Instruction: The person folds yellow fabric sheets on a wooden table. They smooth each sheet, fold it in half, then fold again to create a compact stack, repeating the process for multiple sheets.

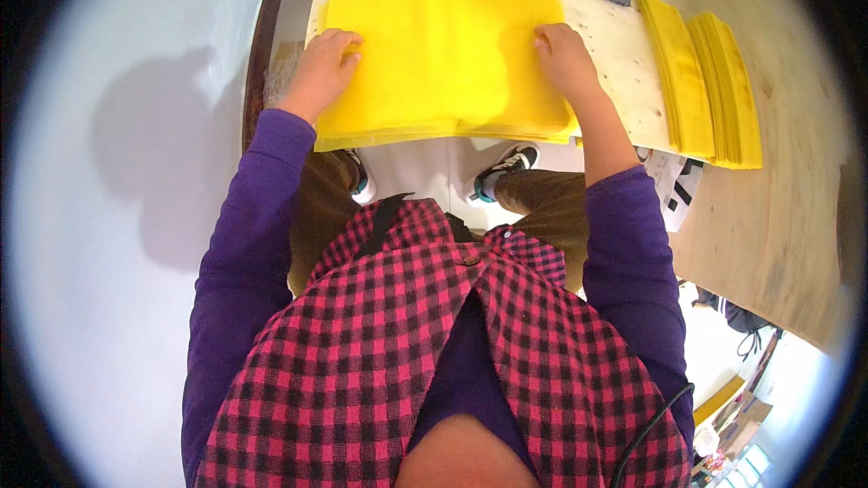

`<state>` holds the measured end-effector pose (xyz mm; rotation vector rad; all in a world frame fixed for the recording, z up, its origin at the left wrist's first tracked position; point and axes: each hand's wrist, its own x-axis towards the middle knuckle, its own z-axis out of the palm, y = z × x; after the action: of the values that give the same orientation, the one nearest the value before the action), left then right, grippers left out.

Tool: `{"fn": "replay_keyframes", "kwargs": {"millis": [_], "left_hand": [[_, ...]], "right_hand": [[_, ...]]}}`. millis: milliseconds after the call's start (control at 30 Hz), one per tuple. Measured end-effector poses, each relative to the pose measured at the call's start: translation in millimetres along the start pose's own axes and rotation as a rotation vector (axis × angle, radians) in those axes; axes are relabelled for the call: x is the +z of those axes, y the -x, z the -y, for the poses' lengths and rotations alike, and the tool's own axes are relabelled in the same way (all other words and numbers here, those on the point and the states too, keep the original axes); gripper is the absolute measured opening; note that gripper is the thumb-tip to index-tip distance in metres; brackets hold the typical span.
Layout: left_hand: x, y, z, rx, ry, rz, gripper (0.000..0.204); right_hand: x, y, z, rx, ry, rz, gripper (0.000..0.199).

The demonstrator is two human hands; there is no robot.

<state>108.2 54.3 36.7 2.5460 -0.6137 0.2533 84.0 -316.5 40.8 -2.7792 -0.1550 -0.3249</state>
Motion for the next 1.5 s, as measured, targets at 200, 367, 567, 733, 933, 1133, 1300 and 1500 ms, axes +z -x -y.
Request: {"fn": "replay_keyframes", "kwargs": {"millis": [200,367,567,733,933,1133,1300,1500], "left_hand": [[-12.5,25.4,0.8,0.057,-0.006,0.053,0.021],[-0.7,6.2,6.7,0.034,-0.068,0.020,0.023],[-15.3,-0.3,6.4,0.020,-0.064,0.100,0.023],[-4.4,8.7,5.9,0.040,-0.073,0.150,0.025],[-4.7,-18.2,16.1,-0.024,-0.141,0.032,0.026],[-2.9,15.8,0.4,0.065,-0.012,0.171,0.024],[-7.0,-17.9,10.3,-0.029,-0.077,0.064,0.023],[-14.6,15.3,-0.9,0.153,-0.017,0.057,0.022]], "right_hand": [[-16.3,26.7,7.1,-0.027,-0.085,0.034,0.024],[-3.1,19.7,15.3,-0.027,-0.044,0.008,0.025],[-10.6,16.4,17.8,-0.059,-0.027,-0.010,0.026],[0.9,22.9,17.2,-0.083,-0.068,0.038,0.027],[-1.6,-1.1,19.6,-0.041,-0.060,0.008,0.025],[-3.4,43.9,37.6,-0.067,-0.147,0.049,0.024],[3.3,11.1,34.8,0.028,-0.096,0.007,0.023],[-6.8,46.6,28.5,-0.073,-0.146,-0.005,0.023]]}}
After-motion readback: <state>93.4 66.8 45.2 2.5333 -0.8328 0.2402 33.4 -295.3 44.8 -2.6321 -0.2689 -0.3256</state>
